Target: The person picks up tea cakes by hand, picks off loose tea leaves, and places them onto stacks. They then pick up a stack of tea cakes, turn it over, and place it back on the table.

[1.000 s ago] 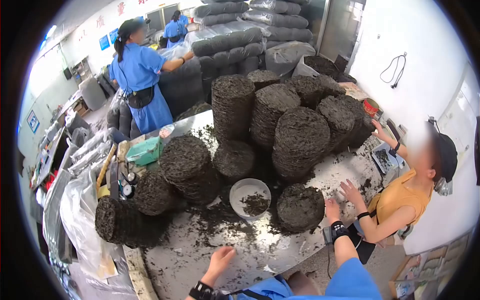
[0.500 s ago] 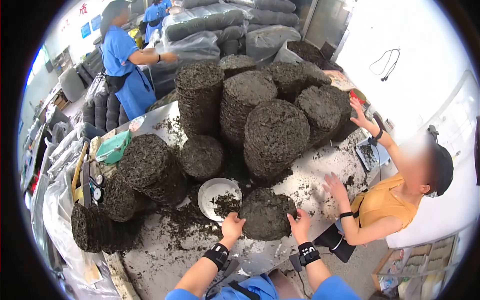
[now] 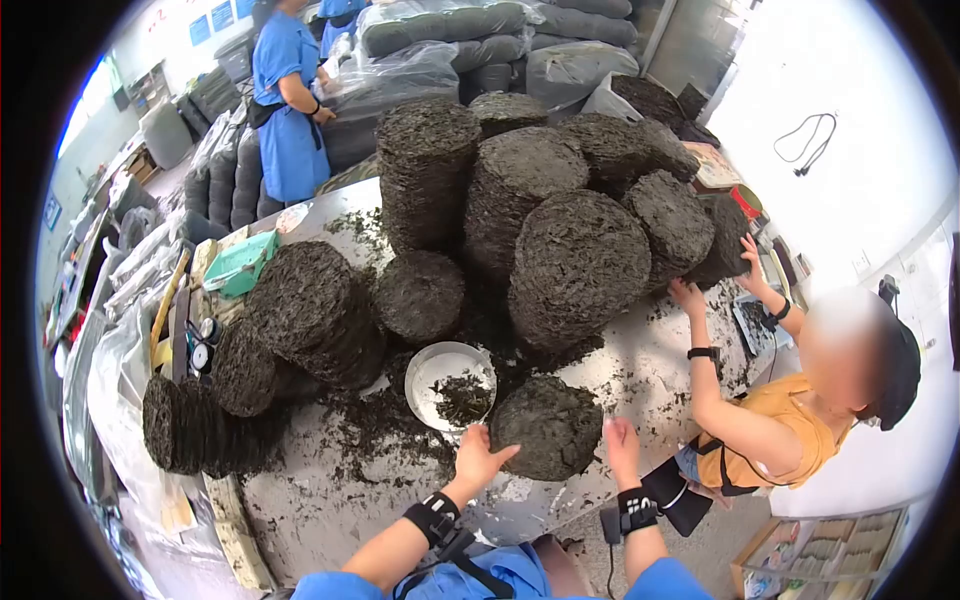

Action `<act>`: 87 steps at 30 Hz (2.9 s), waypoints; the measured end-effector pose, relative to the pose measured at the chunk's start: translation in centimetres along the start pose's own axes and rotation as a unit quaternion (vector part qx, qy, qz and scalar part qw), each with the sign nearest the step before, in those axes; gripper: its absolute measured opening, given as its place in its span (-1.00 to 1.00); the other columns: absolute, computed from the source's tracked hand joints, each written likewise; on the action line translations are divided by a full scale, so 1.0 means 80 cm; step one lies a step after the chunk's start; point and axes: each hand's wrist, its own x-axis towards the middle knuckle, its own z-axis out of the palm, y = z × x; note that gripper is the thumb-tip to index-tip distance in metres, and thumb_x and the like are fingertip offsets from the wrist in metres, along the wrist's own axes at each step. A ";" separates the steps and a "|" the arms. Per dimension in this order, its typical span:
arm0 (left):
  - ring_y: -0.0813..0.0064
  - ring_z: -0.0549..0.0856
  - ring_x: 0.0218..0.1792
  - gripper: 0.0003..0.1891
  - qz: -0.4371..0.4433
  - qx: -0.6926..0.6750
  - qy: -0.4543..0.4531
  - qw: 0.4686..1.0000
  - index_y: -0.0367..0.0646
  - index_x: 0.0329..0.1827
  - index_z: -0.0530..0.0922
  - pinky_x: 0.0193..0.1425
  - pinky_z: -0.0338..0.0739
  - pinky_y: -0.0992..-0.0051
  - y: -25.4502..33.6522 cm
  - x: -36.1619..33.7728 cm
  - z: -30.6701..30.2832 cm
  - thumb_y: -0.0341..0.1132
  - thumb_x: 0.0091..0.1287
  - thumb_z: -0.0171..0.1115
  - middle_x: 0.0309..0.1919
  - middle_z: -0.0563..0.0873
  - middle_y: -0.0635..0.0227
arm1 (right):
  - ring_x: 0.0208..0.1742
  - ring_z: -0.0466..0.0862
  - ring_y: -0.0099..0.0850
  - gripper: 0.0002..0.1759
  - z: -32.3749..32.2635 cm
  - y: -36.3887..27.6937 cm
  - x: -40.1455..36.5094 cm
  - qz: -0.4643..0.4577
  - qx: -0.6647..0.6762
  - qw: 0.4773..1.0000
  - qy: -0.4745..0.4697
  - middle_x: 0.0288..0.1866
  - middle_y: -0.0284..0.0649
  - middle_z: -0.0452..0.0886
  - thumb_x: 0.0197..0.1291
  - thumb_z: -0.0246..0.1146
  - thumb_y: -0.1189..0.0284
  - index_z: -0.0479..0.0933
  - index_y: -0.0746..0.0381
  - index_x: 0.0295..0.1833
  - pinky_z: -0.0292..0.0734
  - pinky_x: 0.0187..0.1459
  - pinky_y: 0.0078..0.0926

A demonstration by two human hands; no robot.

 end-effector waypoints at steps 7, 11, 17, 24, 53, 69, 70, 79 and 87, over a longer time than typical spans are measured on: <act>0.07 0.39 0.34 0.22 -0.082 -0.137 -0.084 0.984 -0.48 0.44 0.01 0.40 0.27 0.33 -0.016 0.001 0.028 0.16 -0.08 0.53 0.30 0.37 -0.19 | 0.23 0.46 -0.26 -0.31 0.052 0.061 0.039 0.249 0.363 0.876 -0.197 0.30 -0.19 0.43 0.42 -0.11 -0.04 0.28 0.31 0.38 0.36 0.23 -0.32; 0.14 0.44 0.30 0.13 -0.122 -0.168 -0.059 0.976 -0.47 0.43 0.03 0.35 0.32 0.35 -0.037 -0.026 0.012 -0.01 -0.04 0.55 0.28 0.42 -0.11 | 0.31 0.45 -0.27 -0.35 0.055 0.058 -0.011 0.269 0.386 0.845 -0.256 0.31 -0.26 0.47 0.38 -0.09 -0.08 0.36 0.16 0.36 0.32 0.31 -0.24; 0.12 0.40 0.34 0.12 -0.080 -0.134 -0.152 0.976 -0.42 0.46 0.02 0.38 0.28 0.35 -0.071 -0.092 -0.044 0.00 -0.01 0.52 0.32 0.38 -0.10 | 0.36 0.36 -0.14 -0.22 0.048 0.026 -0.138 0.304 0.475 0.789 -0.245 0.37 -0.21 0.38 0.25 0.00 -0.21 0.29 0.09 0.41 0.30 0.31 -0.04; 0.15 0.45 0.27 0.05 -0.065 -0.226 -0.054 0.970 -0.39 0.45 0.10 0.35 0.33 0.33 -0.179 -0.186 -0.126 -0.05 0.01 0.53 0.27 0.44 -0.05 | 0.31 0.43 -0.12 -0.22 0.128 -0.046 -0.208 0.313 0.457 0.736 -0.389 0.34 -0.19 0.44 0.30 -0.11 -0.24 0.30 0.09 0.40 0.29 0.33 -0.01; 0.47 0.50 0.07 -0.41 -0.212 -0.430 0.453 0.752 -0.29 0.30 0.31 0.08 0.44 0.43 -0.438 -0.417 -0.404 -0.23 0.29 0.30 0.08 0.51 0.31 | 0.12 0.48 0.06 -0.50 0.474 -0.213 -0.415 -0.252 -0.047 0.894 -0.367 0.06 0.12 0.53 0.28 0.17 0.19 0.44 0.35 0.16 0.41 0.13 -0.13; 0.61 0.50 -0.18 -0.82 -0.035 -0.032 0.566 0.823 -0.26 -0.02 0.48 -0.12 0.38 0.61 -0.323 -0.432 -0.353 -0.36 0.42 0.11 -0.17 0.52 0.39 | 0.45 0.18 0.10 -0.24 0.123 0.084 -0.098 -0.070 -0.301 0.934 0.181 0.41 0.22 0.23 0.27 0.17 0.15 0.18 0.51 0.37 0.02 0.45 -0.03; 0.63 0.50 -0.22 -0.82 -0.042 -0.031 0.548 0.835 -0.26 -0.02 0.48 -0.15 0.38 0.62 -0.309 -0.430 -0.344 -0.37 0.41 0.12 -0.20 0.53 0.41 | 0.45 0.18 0.09 -0.25 0.147 0.070 -0.079 -0.106 -0.314 0.926 0.178 0.41 0.20 0.23 0.27 0.18 0.16 0.19 0.50 0.36 0.01 0.46 -0.04; 0.53 0.60 -0.40 -0.91 -0.044 0.052 0.408 0.910 -0.30 -0.29 0.56 -0.27 0.50 0.55 -0.222 -0.373 -0.277 -0.52 0.15 0.23 -0.40 0.63 0.31 | 0.37 0.26 0.13 -0.45 0.231 -0.052 -0.087 -0.358 -0.173 0.907 -0.136 0.33 0.10 0.35 0.15 0.24 0.21 0.43 0.21 0.23 0.10 0.39 0.04; 0.49 0.63 -0.45 -0.91 -0.056 0.066 0.325 0.942 -0.30 -0.30 0.58 -0.27 0.53 0.53 -0.242 -0.375 -0.276 -0.51 0.13 0.24 -0.45 0.65 0.29 | 0.49 0.08 0.14 0.29 0.087 0.033 -0.187 -0.289 -0.280 0.888 -0.222 0.47 0.18 0.10 -0.39 0.47 -0.24 0.16 0.23 0.45 -0.09 0.44 0.18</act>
